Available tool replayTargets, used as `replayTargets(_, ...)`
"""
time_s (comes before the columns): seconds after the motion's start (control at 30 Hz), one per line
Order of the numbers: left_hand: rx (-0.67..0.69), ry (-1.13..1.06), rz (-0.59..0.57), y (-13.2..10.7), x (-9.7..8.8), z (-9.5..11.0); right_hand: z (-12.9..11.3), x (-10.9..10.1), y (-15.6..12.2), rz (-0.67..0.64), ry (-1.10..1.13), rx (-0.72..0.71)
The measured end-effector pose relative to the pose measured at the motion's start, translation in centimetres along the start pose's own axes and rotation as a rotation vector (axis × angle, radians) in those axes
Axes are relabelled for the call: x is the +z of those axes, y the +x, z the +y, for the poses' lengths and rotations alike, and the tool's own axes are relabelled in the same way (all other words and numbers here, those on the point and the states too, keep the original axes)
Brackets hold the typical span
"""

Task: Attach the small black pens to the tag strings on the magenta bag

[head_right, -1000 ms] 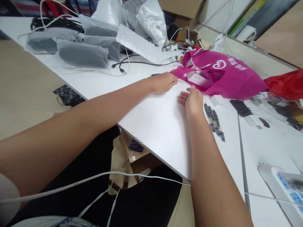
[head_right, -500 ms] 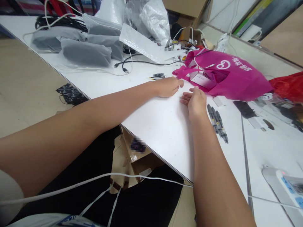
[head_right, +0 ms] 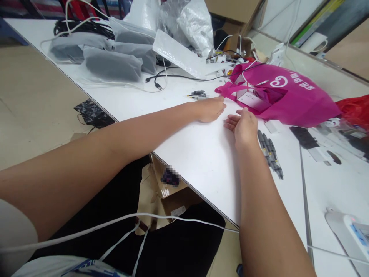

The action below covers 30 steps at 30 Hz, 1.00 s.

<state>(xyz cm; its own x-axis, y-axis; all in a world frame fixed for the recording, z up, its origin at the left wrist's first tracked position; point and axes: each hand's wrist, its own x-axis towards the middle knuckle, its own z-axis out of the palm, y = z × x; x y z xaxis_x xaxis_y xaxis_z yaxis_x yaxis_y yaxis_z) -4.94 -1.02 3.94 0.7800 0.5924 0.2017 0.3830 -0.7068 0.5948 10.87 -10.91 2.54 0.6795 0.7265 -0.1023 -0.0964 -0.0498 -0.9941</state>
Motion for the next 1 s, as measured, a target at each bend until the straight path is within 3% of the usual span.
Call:
replayTargets(0.13,-0.001,0.224,-0.128,-0.1,-0.4,0.5,0.3,-0.1,0.1,0.0,-0.007,-0.04)
replayTargets(0.27,0.018,0.348,-0.178,0.1,-0.2,0.9,0.4,-0.1,-0.1,0.004,-0.023,-0.073)
replayTargets(0.57,0.011,0.4,-0.055,-0.6,-1.4,0.5,0.9,-0.6,0.9,-0.037,-0.116,-0.125)
replayTargets(0.8,-0.035,0.269,0.084,-0.1,-2.3,-1.8,1.3,-0.8,1.5,-0.031,-0.168,-0.14)
replayTargets(1.0,-0.014,0.245,0.107,0.5,-2.4,-2.9,1.7,-1.0,1.8,-0.043,-0.21,-0.184)
